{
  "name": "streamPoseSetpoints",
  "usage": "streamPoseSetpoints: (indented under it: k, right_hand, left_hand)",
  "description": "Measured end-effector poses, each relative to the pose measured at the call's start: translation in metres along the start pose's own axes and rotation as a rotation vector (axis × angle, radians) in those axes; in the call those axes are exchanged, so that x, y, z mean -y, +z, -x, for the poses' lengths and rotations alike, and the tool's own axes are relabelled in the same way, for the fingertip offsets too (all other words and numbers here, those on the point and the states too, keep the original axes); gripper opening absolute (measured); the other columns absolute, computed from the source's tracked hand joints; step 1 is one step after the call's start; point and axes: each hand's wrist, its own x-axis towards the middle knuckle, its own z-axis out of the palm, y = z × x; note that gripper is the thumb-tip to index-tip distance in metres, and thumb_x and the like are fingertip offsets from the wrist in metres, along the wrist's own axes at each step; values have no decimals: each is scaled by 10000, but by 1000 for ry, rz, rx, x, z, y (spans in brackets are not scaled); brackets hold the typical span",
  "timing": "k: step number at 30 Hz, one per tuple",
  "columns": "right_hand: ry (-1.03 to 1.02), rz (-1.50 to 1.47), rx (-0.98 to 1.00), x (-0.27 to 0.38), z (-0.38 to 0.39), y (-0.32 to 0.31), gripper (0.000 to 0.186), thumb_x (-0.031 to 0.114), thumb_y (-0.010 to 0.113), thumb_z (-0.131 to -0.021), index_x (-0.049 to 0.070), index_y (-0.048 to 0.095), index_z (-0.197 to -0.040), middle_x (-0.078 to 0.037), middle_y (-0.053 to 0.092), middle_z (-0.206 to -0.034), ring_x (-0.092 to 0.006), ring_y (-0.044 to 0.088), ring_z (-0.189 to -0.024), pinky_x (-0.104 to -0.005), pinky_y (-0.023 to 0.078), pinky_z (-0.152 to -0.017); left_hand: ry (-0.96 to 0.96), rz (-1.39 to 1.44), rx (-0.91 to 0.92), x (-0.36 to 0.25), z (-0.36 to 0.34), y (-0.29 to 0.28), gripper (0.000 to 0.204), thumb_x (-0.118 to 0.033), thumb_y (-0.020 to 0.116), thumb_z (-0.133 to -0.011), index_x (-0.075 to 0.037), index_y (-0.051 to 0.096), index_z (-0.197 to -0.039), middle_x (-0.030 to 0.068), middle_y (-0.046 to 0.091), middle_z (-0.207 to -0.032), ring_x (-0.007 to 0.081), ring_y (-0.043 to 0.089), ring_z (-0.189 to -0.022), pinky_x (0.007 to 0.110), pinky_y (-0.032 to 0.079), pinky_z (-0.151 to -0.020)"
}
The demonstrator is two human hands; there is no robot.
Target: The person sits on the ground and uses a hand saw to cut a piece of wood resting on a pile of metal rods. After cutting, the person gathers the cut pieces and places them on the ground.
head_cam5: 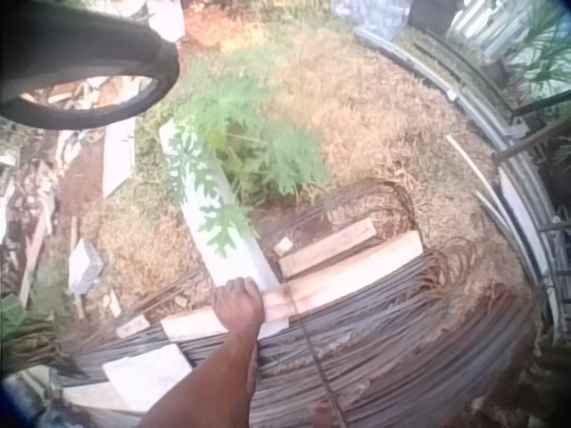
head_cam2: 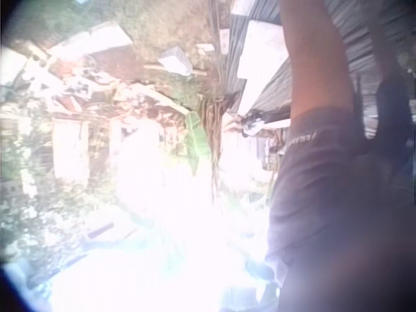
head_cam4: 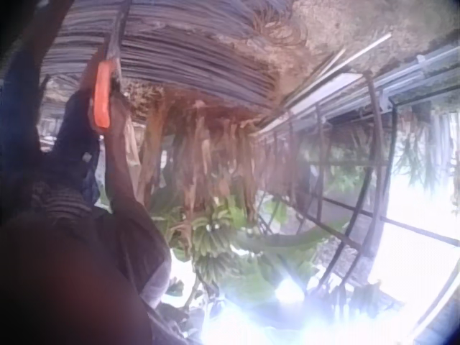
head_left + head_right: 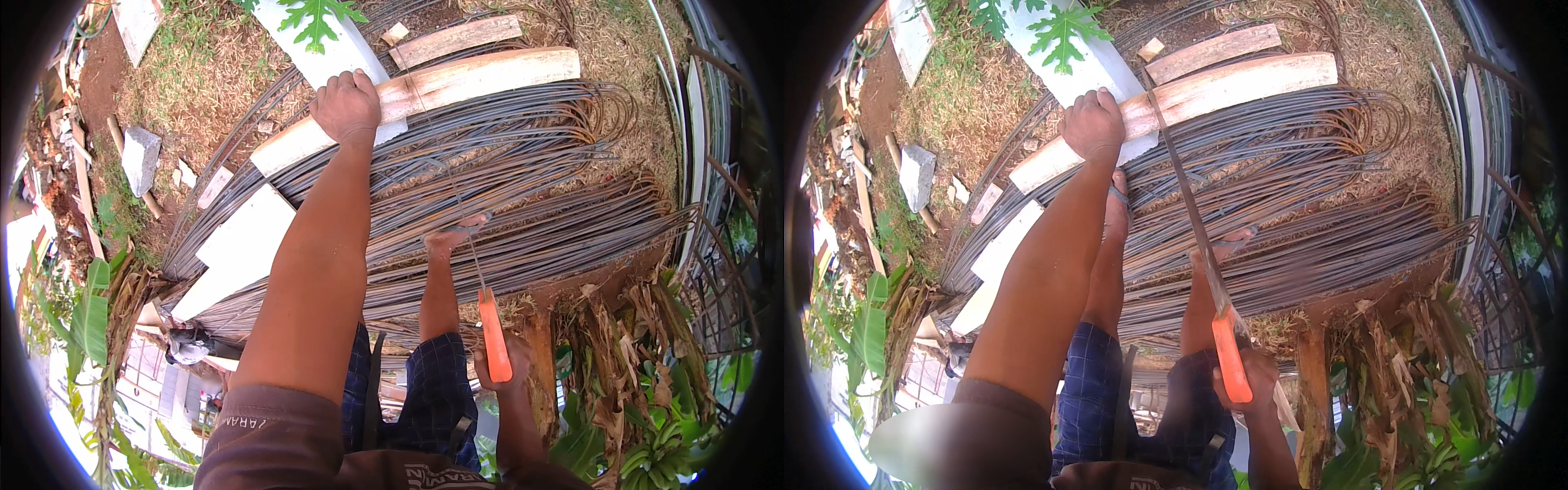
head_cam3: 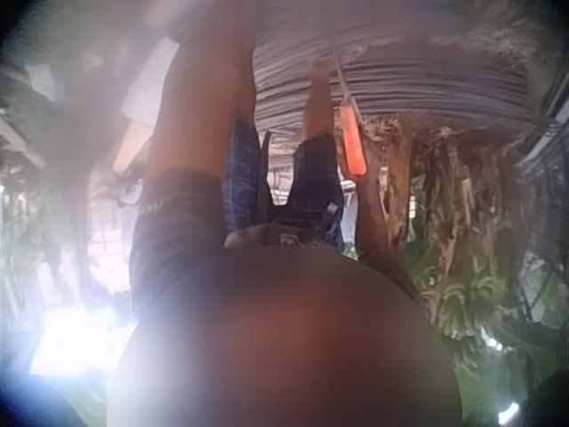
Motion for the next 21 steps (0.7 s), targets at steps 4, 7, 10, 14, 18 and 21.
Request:
streamPoseSetpoints:
  k: [4, 7, 10, 14, 18, 21]
  right_hand:
    - [73, 9, -7, 11, -41, 8, 303, 102, 774, -766, -26, 736, -1038, -119, 681, -739, -283, 686, -607, -372, 550, -590]
    - [251, -253, -92, -19, -178, 74, 228, 141, 787, -847, -1, 698, -1003, -144, 675, -741, -305, 677, -607, -365, 535, -597]
    - [146, -314, -164, -7, -231, 90, 242, 162, 811, -875, -20, 657, -916, -78, 578, -650, -152, 497, -566, -323, 457, -553]
    - [135, -166, -65, 1, -67, 38, 297, 119, 769, -818, -26, 720, -1072, -95, 635, -720, -259, 645, -584, -353, 519, -574]
    - [24, -14, 39, 22, 5, -3, 457, 126, 734, -806, -30, 715, -1235, -121, 670, -753, -273, 684, -598, -362, 549, -561]
    - [113, -157, -72, -4, -95, 44, 307, 109, 739, -849, -29, 727, -1123, -120, 668, -734, -281, 686, -597, -367, 535, -565]
  left_hand:
    - [19, 22, -39, -3, 0, -2, 382, -378, 500, -1006, -129, 776, -920, 50, 726, -932, 273, 649, -916, 455, 439, -884]
    - [33, -5, -4, -9, -1, 0, 385, -388, 493, -1008, -133, 770, -928, 47, 724, -944, 274, 648, -935, 462, 437, -888]
    - [12, -18, 30, -4, 2, 1, 389, -399, 478, -1012, -143, 766, -960, 48, 722, -966, 285, 649, -951, 472, 436, -895]
    - [-17, -49, 52, -2, -1, -2, 389, -392, 478, -1013, -140, 770, -968, 50, 723, -964, 284, 652, -957, 471, 439, -901]
    - [27, -30, 14, 3, 2, 1, 387, -386, 479, -1013, -140, 772, -953, 49, 724, -964, 286, 654, -946, 470, 442, -894]
    - [26, -39, 2, -4, 4, -3, 393, -389, 482, -1012, -137, 771, -926, 52, 723, -952, 290, 657, -940, 470, 448, -886]
